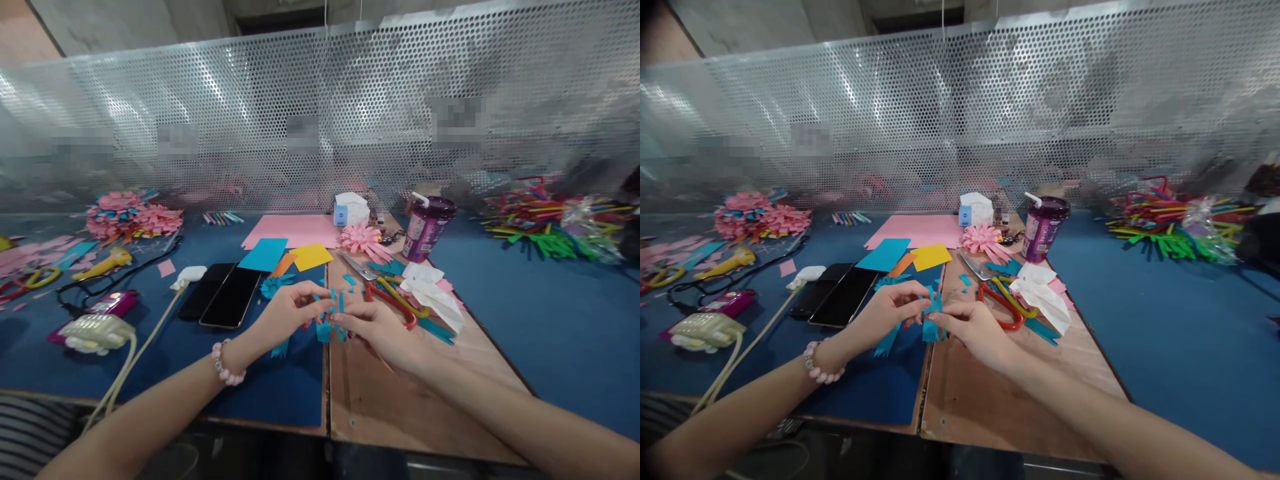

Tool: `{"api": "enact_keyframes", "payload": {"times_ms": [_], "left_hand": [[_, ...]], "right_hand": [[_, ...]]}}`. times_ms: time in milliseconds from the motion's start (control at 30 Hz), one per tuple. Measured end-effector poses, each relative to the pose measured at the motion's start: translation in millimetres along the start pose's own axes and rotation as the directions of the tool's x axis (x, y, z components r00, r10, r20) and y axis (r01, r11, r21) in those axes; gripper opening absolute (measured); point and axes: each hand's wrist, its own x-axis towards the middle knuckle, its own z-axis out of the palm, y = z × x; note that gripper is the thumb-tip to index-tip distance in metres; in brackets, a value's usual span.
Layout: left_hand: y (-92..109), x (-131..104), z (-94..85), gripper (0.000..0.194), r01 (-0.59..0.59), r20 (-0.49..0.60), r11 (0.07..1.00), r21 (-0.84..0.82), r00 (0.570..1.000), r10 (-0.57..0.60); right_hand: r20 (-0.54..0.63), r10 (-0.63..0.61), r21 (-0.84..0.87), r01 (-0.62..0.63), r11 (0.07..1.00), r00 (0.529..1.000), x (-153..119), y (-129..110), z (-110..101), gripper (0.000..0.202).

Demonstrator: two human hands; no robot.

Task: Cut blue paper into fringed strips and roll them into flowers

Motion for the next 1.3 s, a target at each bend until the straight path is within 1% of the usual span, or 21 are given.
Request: {"api": "enact_keyframes", "payload": {"times_ms": [100,167,267,400,567,667,700,767,867,967,1100,1300], "left_hand": [[-1.1,-0.2,3.2,0.020,-0.058,-0.007,0.997,0.058,0.998,0.059],[0.1,-0.2,4.2,0.017,-0.076,-0.001,0.993,0.093,0.997,0.076],[3.1,-0.6,4.9,0.014,-0.073,-0.006,0.992,0.103,0.997,0.074],[4.3,-1.6,5.2,0.014,-0.027,-0.056,0.995,0.100,0.998,0.032],[0.6,-1.1,3.8,0.014,0.005,-0.144,0.999,0.048,0.990,0.002],[-1.5,-0.3,3.6,0.013,-0.004,-0.146,0.999,0.049,0.989,0.011],[-2.2,0.1,3.9,0.012,-0.015,-0.140,0.998,0.056,0.990,0.023],[-3.2,1.0,4.7,0.013,-0.057,-0.122,0.996,0.069,0.990,0.065],[-4.4,2.4,6.7,0.014,-0.117,-0.082,0.991,0.058,0.989,0.122],[-5.0,3.1,8.6,0.015,-0.096,-0.066,0.995,0.024,0.993,0.098],[-5.2,2.7,10.0,0.015,-0.052,-0.087,0.999,-0.008,0.995,0.051],[-7.1,2.4,10.8,0.019,-0.047,-0.107,0.999,0.002,0.993,0.047]], "right_hand": [[0.002,0.049,-0.015,-0.049,0.999,0.999,-1.8,-1.2,2.8,0.034],[-0.003,0.055,-0.022,-0.055,0.998,0.998,-2.3,-1.6,3.8,0.034],[-0.010,0.055,-0.016,-0.056,0.998,0.998,-3.1,-2.0,4.8,0.035],[-0.033,0.086,0.055,-0.084,0.995,0.996,-4.0,-1.8,6.1,0.039],[-0.076,0.056,0.103,-0.048,0.993,0.996,-0.7,6.3,8.2,0.030],[-0.131,0.022,0.146,-0.003,0.989,0.991,1.1,12.5,9.6,0.028],[-0.147,0.016,0.139,0.004,0.990,0.989,1.0,13.1,9.8,0.029],[-0.163,-0.014,0.072,0.026,0.997,0.986,-0.3,11.6,9.7,0.031],[-0.163,-0.111,-0.060,0.103,0.993,0.980,-3.4,5.5,9.5,0.032],[-0.138,-0.151,-0.128,0.133,0.983,0.979,-6.0,1.1,10.2,0.034],[-0.123,-0.169,-0.169,0.147,0.975,0.978,-8.3,0.7,11.7,0.035],[-0.092,-0.175,-0.215,0.152,0.965,0.980,-10.3,0.9,12.6,0.032]]}}
